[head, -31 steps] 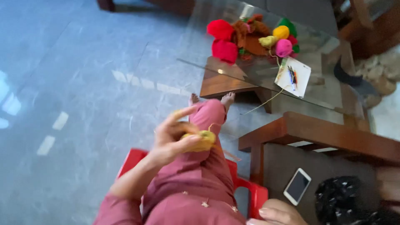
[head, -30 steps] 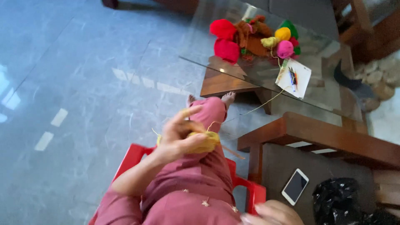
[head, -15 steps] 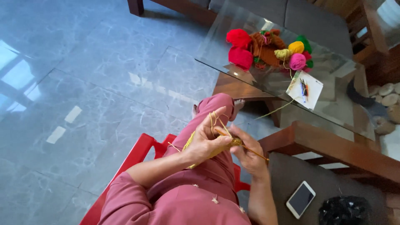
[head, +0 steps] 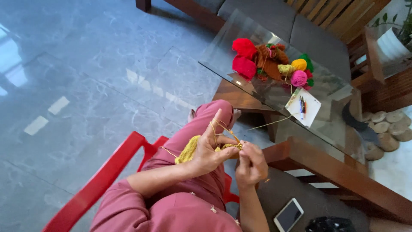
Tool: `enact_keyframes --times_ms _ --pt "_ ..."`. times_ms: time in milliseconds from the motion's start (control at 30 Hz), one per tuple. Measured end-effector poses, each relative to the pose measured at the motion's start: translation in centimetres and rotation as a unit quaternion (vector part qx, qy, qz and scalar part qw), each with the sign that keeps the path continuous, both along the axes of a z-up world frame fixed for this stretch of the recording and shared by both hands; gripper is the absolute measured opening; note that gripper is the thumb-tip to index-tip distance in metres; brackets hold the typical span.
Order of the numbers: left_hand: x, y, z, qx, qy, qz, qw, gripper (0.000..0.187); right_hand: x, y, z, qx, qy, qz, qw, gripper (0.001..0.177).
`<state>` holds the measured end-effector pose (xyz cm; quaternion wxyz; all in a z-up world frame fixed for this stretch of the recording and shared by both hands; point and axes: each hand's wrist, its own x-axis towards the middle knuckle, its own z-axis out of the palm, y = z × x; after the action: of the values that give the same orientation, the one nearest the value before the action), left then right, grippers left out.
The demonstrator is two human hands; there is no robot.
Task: A person is crocheting a piece of yellow fabric using a crochet hook and yarn while sitting at a glass table.
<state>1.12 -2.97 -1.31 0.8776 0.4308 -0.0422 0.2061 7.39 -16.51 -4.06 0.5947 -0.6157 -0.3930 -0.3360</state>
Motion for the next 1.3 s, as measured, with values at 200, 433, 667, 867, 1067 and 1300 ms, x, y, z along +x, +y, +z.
enact_keyframes --times_ms 200,433,667,867,1067,1300 --pt "0.9 -1.5 -1.0 -0.017 -0.009 -0.055 0.998 0.119 -0.2 -2.4 -1.9 0.009 -0.042 -0.049 0.998 0.008" --pt "0.1 -0.6 -0.4 -0.073 0.012 -0.159 0.984 0.120 -0.7 -2.9 -3.3 0.057 0.026 0.012 0.998 0.010" --pt "-1.2 1.8 2.4 -0.062 0.017 -0.226 0.972 0.126 -1.9 -2.3 -1.7 0.132 0.249 0.171 0.944 0.015" --pt "0.6 4.8 0.1 0.023 -0.005 -0.175 0.984 0.098 0.3 -4.1 -2.7 0.215 0.325 0.201 0.899 0.030" --pt "0.9 5.8 1.4 0.446 0.003 0.055 0.894 0.041 0.8 -3.6 -0.6 0.186 0.339 0.251 0.887 0.029" --pt "2.1 6.6 0.1 -0.016 -0.108 -0.148 0.983 0.025 1.5 -3.9 -1.4 0.193 0.364 0.296 0.862 0.029"
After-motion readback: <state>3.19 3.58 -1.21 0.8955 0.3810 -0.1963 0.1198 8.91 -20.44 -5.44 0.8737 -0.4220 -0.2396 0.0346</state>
